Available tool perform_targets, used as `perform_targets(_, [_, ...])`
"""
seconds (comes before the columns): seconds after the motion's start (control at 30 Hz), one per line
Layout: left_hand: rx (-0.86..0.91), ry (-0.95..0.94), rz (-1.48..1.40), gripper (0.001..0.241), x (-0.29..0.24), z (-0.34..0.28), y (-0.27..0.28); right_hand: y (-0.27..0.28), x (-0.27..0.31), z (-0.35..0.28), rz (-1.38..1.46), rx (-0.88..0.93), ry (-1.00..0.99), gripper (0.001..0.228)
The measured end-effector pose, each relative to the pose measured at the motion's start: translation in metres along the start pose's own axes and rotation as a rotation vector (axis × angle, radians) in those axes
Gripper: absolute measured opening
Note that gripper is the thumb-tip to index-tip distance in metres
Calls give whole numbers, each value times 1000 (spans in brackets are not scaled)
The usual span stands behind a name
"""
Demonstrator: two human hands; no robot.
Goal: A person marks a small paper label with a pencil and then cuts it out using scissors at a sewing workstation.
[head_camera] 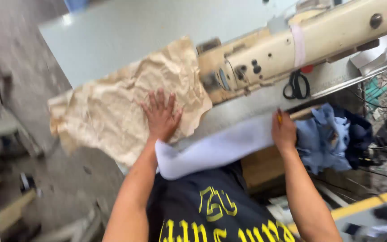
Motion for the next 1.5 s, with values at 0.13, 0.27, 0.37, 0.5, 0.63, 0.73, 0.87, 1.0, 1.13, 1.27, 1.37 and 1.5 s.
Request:
perform_targets(0.13, [-69,53,44,76,-55,-27,-14,-39,7,74,-14,229,54,28])
perform_targets(0.27, [-241,81,64,70,-110,-72,-42,-53,14,88,-9,494,7,40])
perform_targets(0.37, [-345,148,83,68,-127,-70,-17,-69,37,83,-14,590,112,37])
perform_targets(0.5, [-407,172,109,67,-123,-67,-9,-88,42,84,-41,616,296,33])
perform_targets(0.63, [-460,153,84,70,-125,-68,1,-96,37,90,-172,639,374,29])
perform_targets(0.73, [-463,136,105,70,-119,-64,-17,-104,41,95,-203,627,419,28])
perform_targets(0.87, [-471,120,113,72,-126,-69,-1,-92,45,90,-200,594,466,28])
perform_targets(1.0, [-497,112,153,75,-122,-66,-5,-92,52,90,-229,591,413,30])
perform_targets(1.13, [-569,122,51,64,-117,-74,-4,-90,41,91,-192,570,443,29])
perform_targets(1.27, [-580,383,70,39,-19,-103,-14,-96,30,90,-210,550,438,24])
perform_targets(1.37, [-297,1357,-135,52,76,-124,30,-97,23,90,-242,502,451,21])
perform_targets(1.5, [-415,1363,118,44,107,-76,18,-96,22,87,-159,621,388,27])
Point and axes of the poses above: each hand's wrist, its own z-axis towards the middle knuckle, its own y-axis out of the back of the hand, x = y × z, the point moved 10 cm from there along z, towards the middle knuckle, and after that the axes turned 6 degrees about z, right-handed, at the moved point
